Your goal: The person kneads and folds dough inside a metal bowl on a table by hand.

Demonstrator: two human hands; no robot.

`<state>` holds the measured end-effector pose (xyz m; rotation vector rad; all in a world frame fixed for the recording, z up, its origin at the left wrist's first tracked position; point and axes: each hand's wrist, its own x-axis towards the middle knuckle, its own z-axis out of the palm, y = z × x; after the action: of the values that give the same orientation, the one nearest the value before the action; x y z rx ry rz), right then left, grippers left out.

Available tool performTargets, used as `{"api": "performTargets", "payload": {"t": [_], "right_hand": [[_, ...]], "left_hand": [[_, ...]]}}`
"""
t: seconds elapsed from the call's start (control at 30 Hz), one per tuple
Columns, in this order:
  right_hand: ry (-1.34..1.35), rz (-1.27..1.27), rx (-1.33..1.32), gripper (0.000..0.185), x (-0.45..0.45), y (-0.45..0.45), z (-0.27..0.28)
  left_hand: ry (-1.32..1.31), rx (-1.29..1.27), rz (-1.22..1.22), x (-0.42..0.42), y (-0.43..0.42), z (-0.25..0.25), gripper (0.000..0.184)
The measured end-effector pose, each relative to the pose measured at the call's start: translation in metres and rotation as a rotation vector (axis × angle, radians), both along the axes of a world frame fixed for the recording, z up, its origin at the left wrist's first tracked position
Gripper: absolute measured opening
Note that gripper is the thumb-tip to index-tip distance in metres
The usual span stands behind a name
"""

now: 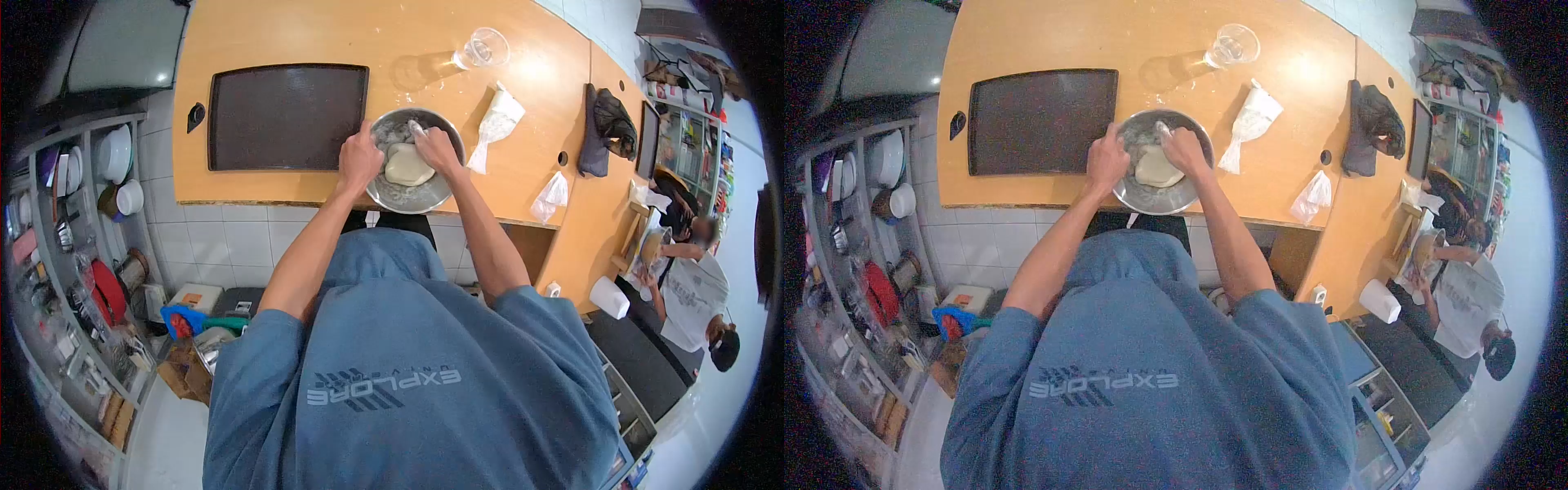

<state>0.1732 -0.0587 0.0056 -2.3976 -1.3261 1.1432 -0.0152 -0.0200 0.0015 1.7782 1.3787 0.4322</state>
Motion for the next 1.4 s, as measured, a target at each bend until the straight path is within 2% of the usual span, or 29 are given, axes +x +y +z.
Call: {"api": "performTargets", "payload": {"t": [0.03,0.07,0.17,0.2,0.27,0.33,0.43,0.53,0.63,0.73,1.03,1.27,1.4], "right_hand": [[0.047,0.015,-0.017,0.071,0.005,0.0,0.004],[0.075,0.029,0.017,0.07,0.01,-0.006,-0.016],[-0.061,0.023,0.101,0.07,-0.006,-0.017,-0.01],[-0.094,0.088,0.156,0.067,-0.013,-0.021,0.003],[-0.088,0.081,0.059,0.061,-0.033,-0.029,0.016],[-0.137,0.064,0.026,0.052,-0.049,-0.036,0.008],[-0.409,0.169,0.347,0.051,-0.059,-0.047,0.008],[-0.234,0.169,0.122,0.049,-0.06,-0.05,0.001],[-0.225,0.072,0.119,0.051,-0.067,-0.05,-0.001],[-0.303,0.05,0.106,0.053,-0.07,-0.039,0.006],[-0.322,0.049,-0.022,0.055,-0.061,-0.019,-0.019],[-0.407,-0.229,-0.019,0.05,-0.061,0.004,-0.024],[-0.394,-0.183,0.007,0.051,-0.059,0.006,-0.021]], "left_hand": [[0.007,-0.008,0.009,0.001,0.0,0.0,0.025],[0.015,-0.019,0.018,0.001,0.0,0.0,0.027],[0.025,-0.026,0.017,0.001,0.0,0.001,0.03],[0.029,-0.025,0.014,0.001,0.0,0.001,0.031],[0.044,-0.023,0.007,0.001,0.002,0.002,0.031],[0.034,-0.028,0.004,0.001,0.002,0.006,0.031],[0.001,-0.027,0.012,0.002,0.002,0.007,0.029],[0.011,-0.013,0.002,0.006,0.005,0.003,0.027],[0.031,-0.036,-0.001,0.005,0.005,0.003,0.026],[0.029,-0.052,0.005,0.007,0.006,0.006,0.024],[0.005,-0.02,-0.054,0.005,0.008,0.002,0.02],[0.012,-0.004,-0.085,-0.002,0.006,-0.006,0.019],[0.048,0.01,-0.041,0.0,0.006,-0.002,0.022]]}}
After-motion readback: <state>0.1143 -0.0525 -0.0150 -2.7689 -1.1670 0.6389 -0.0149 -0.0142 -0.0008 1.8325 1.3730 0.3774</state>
